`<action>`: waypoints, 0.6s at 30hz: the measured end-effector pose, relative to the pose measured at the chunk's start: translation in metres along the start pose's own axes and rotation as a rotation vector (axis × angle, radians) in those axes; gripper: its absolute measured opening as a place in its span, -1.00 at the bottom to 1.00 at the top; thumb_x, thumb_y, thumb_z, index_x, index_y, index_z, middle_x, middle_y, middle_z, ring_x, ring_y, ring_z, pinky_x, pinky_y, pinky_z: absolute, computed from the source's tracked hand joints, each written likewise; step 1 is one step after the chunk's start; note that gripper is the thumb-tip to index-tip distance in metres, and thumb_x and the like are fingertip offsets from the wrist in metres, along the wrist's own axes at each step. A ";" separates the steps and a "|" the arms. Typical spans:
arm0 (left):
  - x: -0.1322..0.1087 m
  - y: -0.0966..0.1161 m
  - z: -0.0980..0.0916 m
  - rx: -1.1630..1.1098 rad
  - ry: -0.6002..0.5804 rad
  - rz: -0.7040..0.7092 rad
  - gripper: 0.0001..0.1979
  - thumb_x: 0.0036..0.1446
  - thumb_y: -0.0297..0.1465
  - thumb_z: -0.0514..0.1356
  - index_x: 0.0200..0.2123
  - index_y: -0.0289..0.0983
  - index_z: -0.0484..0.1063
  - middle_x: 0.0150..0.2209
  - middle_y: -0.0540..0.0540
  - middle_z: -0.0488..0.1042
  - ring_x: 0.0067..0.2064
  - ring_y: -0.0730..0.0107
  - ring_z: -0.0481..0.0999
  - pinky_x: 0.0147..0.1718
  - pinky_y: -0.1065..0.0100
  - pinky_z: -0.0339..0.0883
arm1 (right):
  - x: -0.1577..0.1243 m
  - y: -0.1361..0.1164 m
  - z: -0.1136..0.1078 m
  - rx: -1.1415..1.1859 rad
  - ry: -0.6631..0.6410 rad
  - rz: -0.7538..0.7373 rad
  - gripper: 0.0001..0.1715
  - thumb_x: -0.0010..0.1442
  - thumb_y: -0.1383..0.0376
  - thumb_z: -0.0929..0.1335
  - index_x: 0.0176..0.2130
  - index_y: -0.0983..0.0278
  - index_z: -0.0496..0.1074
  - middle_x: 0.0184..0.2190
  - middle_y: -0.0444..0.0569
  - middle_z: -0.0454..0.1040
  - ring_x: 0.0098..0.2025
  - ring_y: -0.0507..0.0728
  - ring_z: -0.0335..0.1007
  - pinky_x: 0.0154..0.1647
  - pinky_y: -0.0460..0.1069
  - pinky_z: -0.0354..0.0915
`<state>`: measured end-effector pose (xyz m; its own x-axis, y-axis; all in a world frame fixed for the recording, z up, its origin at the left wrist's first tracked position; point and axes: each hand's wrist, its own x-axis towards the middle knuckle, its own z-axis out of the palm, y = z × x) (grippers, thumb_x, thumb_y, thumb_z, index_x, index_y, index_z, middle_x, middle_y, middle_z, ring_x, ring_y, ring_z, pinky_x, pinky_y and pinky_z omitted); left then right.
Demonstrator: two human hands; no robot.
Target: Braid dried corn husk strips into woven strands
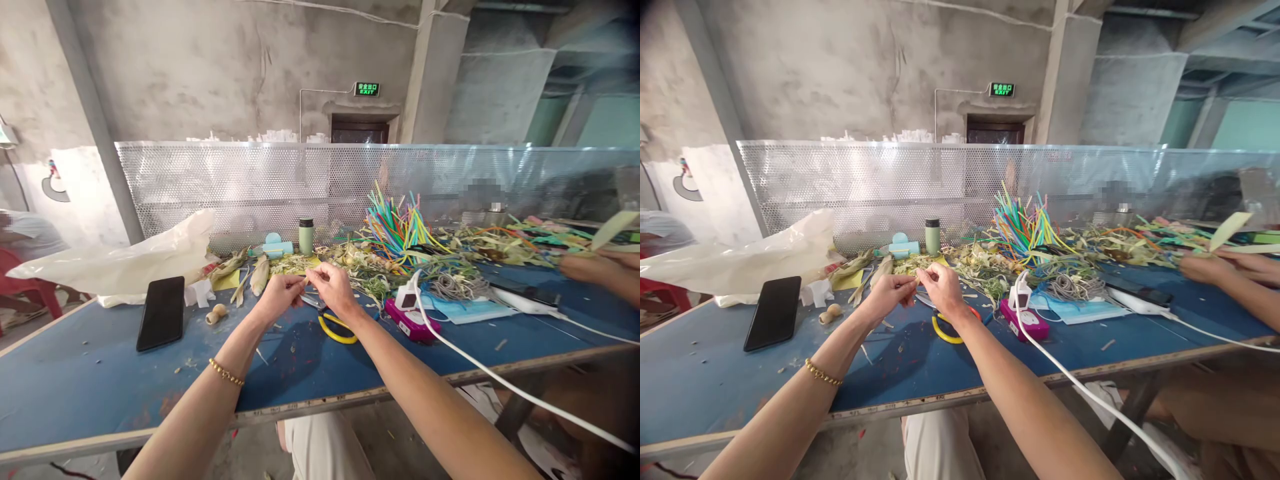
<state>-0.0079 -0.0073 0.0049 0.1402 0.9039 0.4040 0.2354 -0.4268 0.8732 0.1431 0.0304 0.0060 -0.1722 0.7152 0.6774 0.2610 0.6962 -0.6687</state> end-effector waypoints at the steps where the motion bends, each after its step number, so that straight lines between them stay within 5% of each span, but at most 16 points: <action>1: 0.001 -0.001 0.000 0.018 0.007 0.007 -0.63 0.11 -0.14 0.22 -0.55 -0.32 0.39 -0.68 -0.03 0.38 -0.62 0.48 0.33 -0.59 0.45 0.20 | 0.000 0.000 0.000 -0.012 0.002 -0.010 -0.60 0.17 0.05 0.35 -0.54 0.25 0.34 -0.71 -0.17 0.28 -0.60 0.04 0.21 -0.57 -0.08 0.09; 12: -0.002 0.005 -0.001 -0.048 0.010 0.029 -0.56 0.06 -0.06 0.26 -0.55 -0.35 0.42 -0.72 0.06 0.23 -0.66 0.60 0.12 -0.64 0.46 -0.07 | 0.002 -0.001 -0.001 0.074 0.000 0.068 -0.62 0.13 0.02 0.38 -0.48 0.27 0.37 -0.60 -0.11 0.42 -0.63 0.01 0.21 -0.60 -0.09 0.11; 18: -0.005 0.007 0.000 -0.078 -0.032 -0.010 -0.57 0.09 -0.07 0.24 -0.51 -0.35 0.44 -0.73 0.05 0.24 -0.66 0.59 0.14 -0.64 0.46 -0.06 | 0.000 -0.006 -0.003 0.149 -0.073 0.062 -0.58 0.15 0.00 0.37 -0.50 0.26 0.39 -0.73 -0.20 0.26 -0.68 0.00 0.12 -0.62 -0.08 0.08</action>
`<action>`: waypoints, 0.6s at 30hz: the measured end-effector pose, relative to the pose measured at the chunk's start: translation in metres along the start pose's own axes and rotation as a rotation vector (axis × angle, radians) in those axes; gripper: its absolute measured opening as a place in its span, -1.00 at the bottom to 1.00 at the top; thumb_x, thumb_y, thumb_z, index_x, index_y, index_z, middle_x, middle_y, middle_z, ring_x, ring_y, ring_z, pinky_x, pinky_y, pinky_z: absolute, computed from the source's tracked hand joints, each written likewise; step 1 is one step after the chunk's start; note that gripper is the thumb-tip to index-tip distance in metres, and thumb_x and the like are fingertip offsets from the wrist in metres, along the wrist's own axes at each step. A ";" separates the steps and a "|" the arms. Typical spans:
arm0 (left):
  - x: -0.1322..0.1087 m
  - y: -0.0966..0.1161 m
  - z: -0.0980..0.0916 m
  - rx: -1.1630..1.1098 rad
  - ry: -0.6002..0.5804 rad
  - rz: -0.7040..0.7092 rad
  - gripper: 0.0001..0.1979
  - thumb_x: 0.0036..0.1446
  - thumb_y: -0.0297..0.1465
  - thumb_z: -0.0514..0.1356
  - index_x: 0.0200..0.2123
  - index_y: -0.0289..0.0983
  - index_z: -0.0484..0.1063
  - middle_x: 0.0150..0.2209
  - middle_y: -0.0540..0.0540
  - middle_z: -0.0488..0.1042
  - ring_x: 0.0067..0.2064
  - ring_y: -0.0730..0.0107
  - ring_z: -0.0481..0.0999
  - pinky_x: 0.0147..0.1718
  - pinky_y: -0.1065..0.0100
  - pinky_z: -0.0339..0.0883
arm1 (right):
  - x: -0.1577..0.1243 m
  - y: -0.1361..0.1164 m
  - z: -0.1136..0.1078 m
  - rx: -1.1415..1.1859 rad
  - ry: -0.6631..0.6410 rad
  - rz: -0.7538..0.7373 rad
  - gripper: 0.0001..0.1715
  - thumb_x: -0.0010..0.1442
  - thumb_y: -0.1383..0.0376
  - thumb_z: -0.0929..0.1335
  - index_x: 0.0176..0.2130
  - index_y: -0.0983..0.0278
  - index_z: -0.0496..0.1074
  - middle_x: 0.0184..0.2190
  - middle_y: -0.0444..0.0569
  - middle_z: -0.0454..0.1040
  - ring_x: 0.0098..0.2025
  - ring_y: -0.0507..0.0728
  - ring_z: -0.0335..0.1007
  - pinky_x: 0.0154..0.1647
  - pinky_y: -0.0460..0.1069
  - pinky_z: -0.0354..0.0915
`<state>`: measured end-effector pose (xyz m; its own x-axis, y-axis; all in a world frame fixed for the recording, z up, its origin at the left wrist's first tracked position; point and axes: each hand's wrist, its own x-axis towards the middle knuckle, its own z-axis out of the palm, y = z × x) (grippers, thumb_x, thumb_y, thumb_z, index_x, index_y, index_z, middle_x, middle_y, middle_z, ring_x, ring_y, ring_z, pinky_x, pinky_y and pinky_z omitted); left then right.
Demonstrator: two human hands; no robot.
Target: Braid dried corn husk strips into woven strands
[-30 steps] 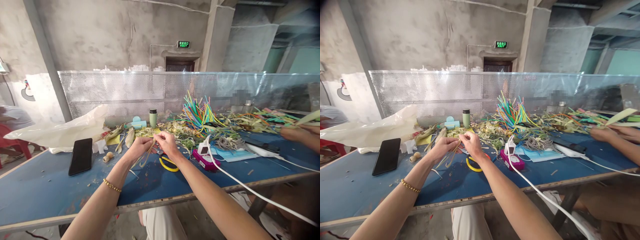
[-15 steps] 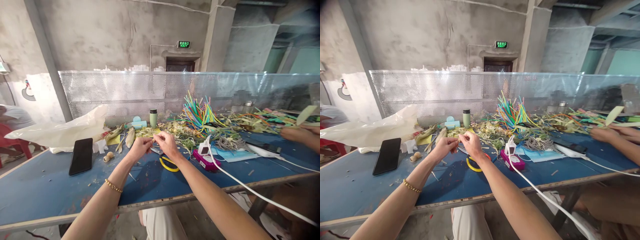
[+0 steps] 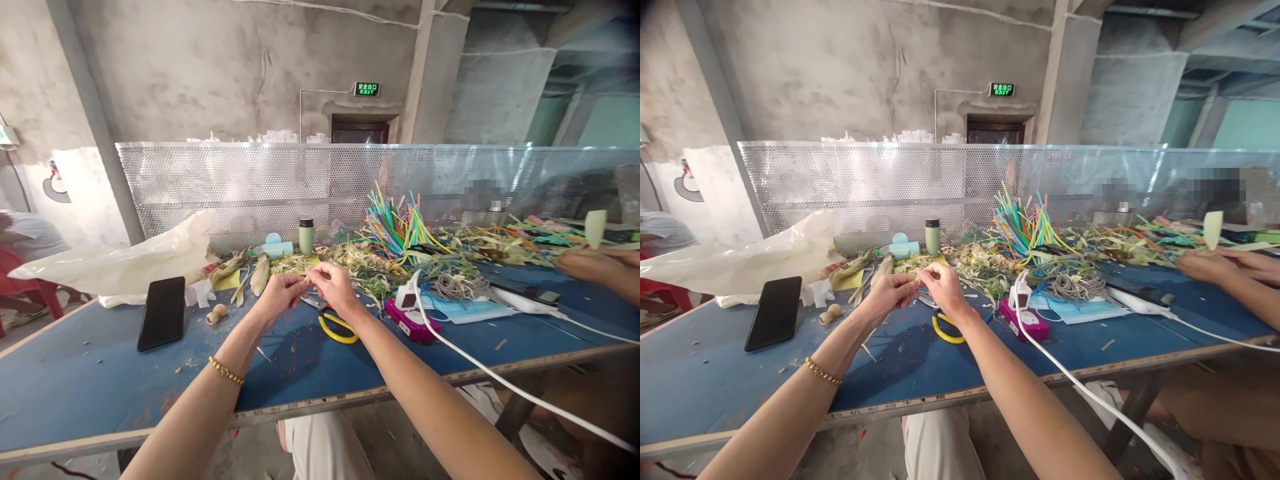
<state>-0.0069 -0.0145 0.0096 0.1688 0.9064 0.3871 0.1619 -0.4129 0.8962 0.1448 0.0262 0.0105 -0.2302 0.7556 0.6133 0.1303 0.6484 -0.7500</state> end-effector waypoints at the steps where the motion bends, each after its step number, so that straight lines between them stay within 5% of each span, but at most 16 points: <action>1: 0.000 0.001 0.000 0.008 -0.014 -0.004 -0.58 0.11 -0.07 0.22 -0.50 -0.35 0.45 -0.71 0.03 0.28 -0.65 0.57 0.18 -0.64 0.46 -0.03 | 0.000 0.000 0.000 -0.014 0.017 -0.015 -0.59 0.14 0.00 0.37 -0.50 0.26 0.38 -0.73 -0.20 0.26 -0.67 0.00 0.13 -0.61 -0.08 0.08; 7: -0.001 0.002 0.002 0.035 -0.039 -0.021 -0.65 0.14 -0.16 0.21 -0.51 -0.32 0.43 -0.60 -0.05 0.43 -0.55 0.46 0.39 -0.53 0.44 0.22 | 0.002 0.003 -0.002 -0.047 0.112 -0.047 -0.60 0.17 0.02 0.35 -0.51 0.25 0.35 -0.73 -0.20 0.25 -0.61 0.03 0.19 -0.55 -0.07 0.12; 13: -0.005 0.005 -0.001 -0.345 -0.092 -0.132 -0.77 0.07 -0.29 0.30 -0.35 -0.38 0.48 -0.45 -0.11 0.50 -0.51 0.48 0.45 -0.50 0.43 0.29 | 0.001 -0.002 -0.004 0.062 0.097 -0.046 -0.62 0.19 0.05 0.35 -0.49 0.26 0.34 -0.73 -0.22 0.23 -0.66 -0.01 0.11 -0.59 -0.08 0.09; 18: -0.006 0.008 -0.006 -0.411 -0.149 -0.210 -0.76 -0.02 -0.34 0.38 -0.36 -0.43 0.51 -0.38 -0.20 0.54 -0.42 0.38 0.54 -0.38 0.37 0.39 | 0.001 -0.005 -0.007 0.145 0.060 -0.027 -0.63 0.17 0.04 0.37 -0.45 0.26 0.35 -0.73 -0.24 0.23 -0.67 -0.02 0.08 -0.60 -0.09 0.08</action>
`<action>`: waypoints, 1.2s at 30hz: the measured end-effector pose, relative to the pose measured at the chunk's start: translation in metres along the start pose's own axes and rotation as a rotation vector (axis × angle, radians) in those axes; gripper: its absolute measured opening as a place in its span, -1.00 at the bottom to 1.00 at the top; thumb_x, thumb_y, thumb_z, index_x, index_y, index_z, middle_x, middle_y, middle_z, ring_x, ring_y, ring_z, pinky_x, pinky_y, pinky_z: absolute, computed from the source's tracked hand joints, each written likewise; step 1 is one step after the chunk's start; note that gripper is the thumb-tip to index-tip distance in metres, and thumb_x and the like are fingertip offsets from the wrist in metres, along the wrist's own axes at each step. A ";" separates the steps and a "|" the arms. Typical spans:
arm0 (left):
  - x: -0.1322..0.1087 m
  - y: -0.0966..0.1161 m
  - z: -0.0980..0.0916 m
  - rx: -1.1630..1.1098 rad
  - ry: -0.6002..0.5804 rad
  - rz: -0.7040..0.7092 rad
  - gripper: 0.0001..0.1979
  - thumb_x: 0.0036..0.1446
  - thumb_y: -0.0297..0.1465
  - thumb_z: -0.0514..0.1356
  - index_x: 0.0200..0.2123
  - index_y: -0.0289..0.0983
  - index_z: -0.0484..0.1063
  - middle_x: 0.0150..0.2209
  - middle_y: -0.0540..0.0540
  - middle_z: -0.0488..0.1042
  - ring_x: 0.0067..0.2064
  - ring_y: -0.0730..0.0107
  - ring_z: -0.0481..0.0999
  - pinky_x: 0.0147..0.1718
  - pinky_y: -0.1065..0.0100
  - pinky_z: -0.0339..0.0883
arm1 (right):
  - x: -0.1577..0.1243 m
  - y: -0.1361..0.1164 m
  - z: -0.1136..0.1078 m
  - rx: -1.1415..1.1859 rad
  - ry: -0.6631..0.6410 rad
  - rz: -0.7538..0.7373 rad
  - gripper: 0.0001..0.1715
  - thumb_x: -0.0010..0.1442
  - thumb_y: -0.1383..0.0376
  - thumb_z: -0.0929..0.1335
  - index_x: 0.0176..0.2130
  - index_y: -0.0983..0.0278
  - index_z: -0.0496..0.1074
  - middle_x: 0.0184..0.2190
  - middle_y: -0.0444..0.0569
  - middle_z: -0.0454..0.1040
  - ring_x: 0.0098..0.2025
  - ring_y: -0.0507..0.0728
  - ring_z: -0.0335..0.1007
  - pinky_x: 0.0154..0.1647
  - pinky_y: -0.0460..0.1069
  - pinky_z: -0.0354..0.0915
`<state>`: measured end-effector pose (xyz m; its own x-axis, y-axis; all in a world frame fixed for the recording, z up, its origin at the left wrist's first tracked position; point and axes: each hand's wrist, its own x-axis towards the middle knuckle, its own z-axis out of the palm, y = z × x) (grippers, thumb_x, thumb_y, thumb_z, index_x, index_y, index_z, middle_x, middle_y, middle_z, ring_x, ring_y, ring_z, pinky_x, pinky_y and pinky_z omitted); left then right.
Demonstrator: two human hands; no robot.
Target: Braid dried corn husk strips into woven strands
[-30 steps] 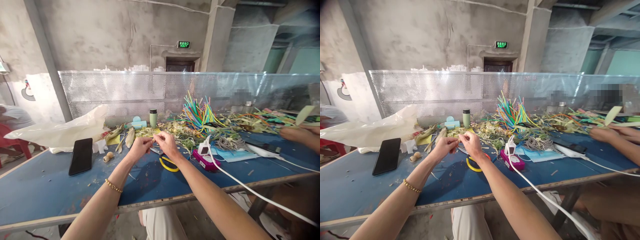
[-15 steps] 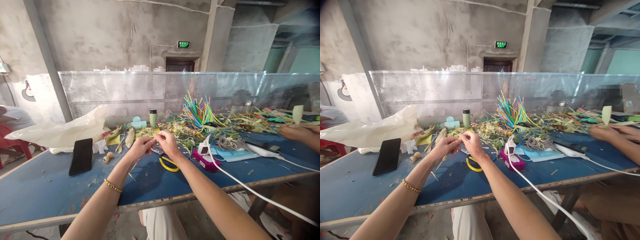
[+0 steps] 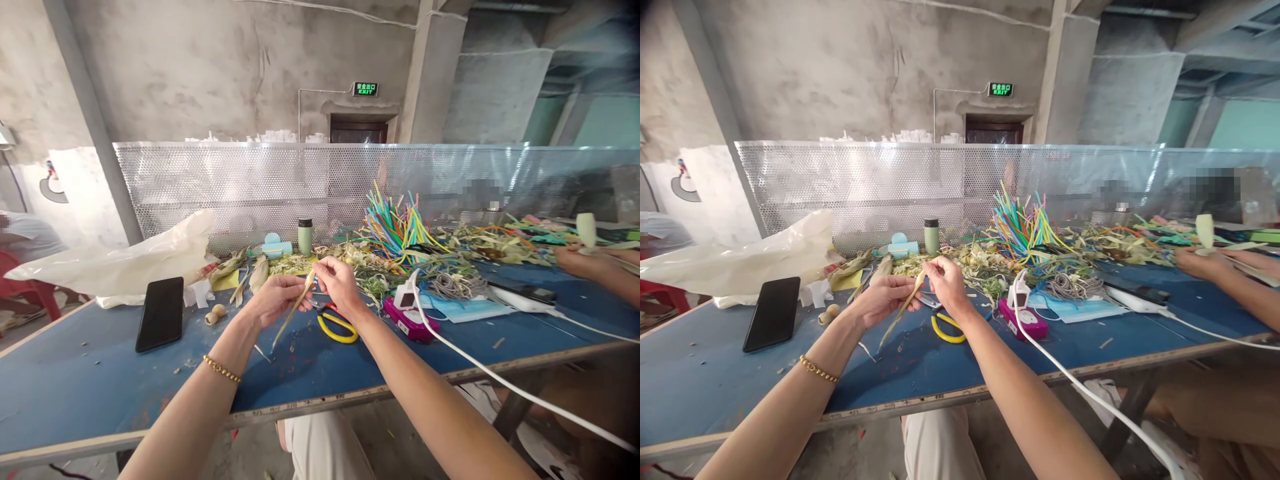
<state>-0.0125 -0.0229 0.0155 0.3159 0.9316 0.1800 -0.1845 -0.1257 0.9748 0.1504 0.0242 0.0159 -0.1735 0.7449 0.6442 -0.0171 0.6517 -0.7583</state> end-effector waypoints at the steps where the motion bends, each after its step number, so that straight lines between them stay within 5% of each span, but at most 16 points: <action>1: 0.000 0.000 -0.001 0.005 -0.002 -0.010 -0.75 -0.03 -0.34 0.38 -0.36 -0.42 0.51 -0.37 -0.22 0.55 -0.40 0.36 0.55 -0.37 0.36 0.40 | 0.000 0.000 0.000 0.008 -0.010 0.002 -0.63 0.17 0.03 0.37 -0.45 0.26 0.35 -0.73 -0.24 0.22 -0.67 -0.03 0.08 -0.60 -0.09 0.08; 6: 0.002 -0.003 -0.002 0.104 0.036 0.006 -0.76 -0.01 -0.33 0.33 -0.34 -0.41 0.50 -0.40 -0.19 0.55 -0.45 0.39 0.54 -0.46 0.40 0.33 | 0.000 -0.001 0.000 -0.019 -0.015 -0.003 -0.60 0.16 0.01 0.37 -0.48 0.26 0.35 -0.74 -0.23 0.21 -0.67 -0.02 0.08 -0.61 -0.09 0.06; 12: 0.007 -0.008 0.002 0.298 0.168 0.119 -0.88 -0.02 -0.39 0.23 -0.48 -0.36 0.43 -0.54 -0.05 0.46 -0.61 0.59 0.28 -0.62 0.48 0.06 | 0.002 0.008 0.001 -0.181 0.029 -0.031 -0.56 0.16 -0.04 0.34 -0.51 0.24 0.33 -0.73 -0.19 0.24 -0.66 0.01 0.11 -0.61 -0.07 0.08; 16: 0.007 -0.009 0.007 0.320 0.193 0.153 -0.75 0.04 -0.28 0.23 -0.54 -0.33 0.37 -0.62 0.03 0.31 -0.63 0.62 0.15 -0.64 0.48 -0.06 | 0.004 0.013 0.001 -0.238 0.057 -0.060 -0.57 0.18 -0.02 0.32 -0.51 0.23 0.31 -0.72 -0.17 0.27 -0.63 0.03 0.16 -0.58 -0.07 0.11; 23: 0.010 -0.010 0.006 0.440 0.218 0.230 -0.62 0.09 -0.12 0.23 -0.57 -0.30 0.38 -0.66 0.06 0.25 -0.62 0.57 0.12 -0.61 0.44 -0.05 | 0.004 0.014 0.000 -0.259 0.088 -0.049 -0.57 0.18 -0.01 0.31 -0.53 0.22 0.30 -0.73 -0.18 0.24 -0.62 0.04 0.18 -0.58 -0.07 0.11; 29: 0.008 -0.008 0.007 0.800 0.259 0.354 -0.65 0.19 -0.27 0.12 -0.61 -0.26 0.36 -0.70 0.05 0.24 -0.57 0.48 0.19 -0.53 0.42 0.01 | 0.005 0.016 -0.001 -0.250 0.118 -0.030 -0.55 0.18 -0.03 0.31 -0.54 0.21 0.28 -0.75 -0.19 0.22 -0.64 0.04 0.16 -0.60 -0.08 0.08; 36: 0.009 -0.012 0.006 0.800 0.234 0.305 -0.70 0.18 -0.42 0.04 -0.59 -0.26 0.35 -0.71 0.04 0.30 -0.61 0.47 0.28 -0.50 0.43 0.12 | 0.006 0.016 -0.001 -0.244 0.118 -0.027 -0.56 0.17 -0.01 0.32 -0.55 0.22 0.28 -0.76 -0.19 0.22 -0.66 0.03 0.14 -0.61 -0.08 0.07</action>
<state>-0.0019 -0.0153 0.0065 0.1452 0.8535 0.5004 0.5042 -0.4990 0.7048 0.1503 0.0389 0.0080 -0.0596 0.7288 0.6821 0.2203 0.6761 -0.7031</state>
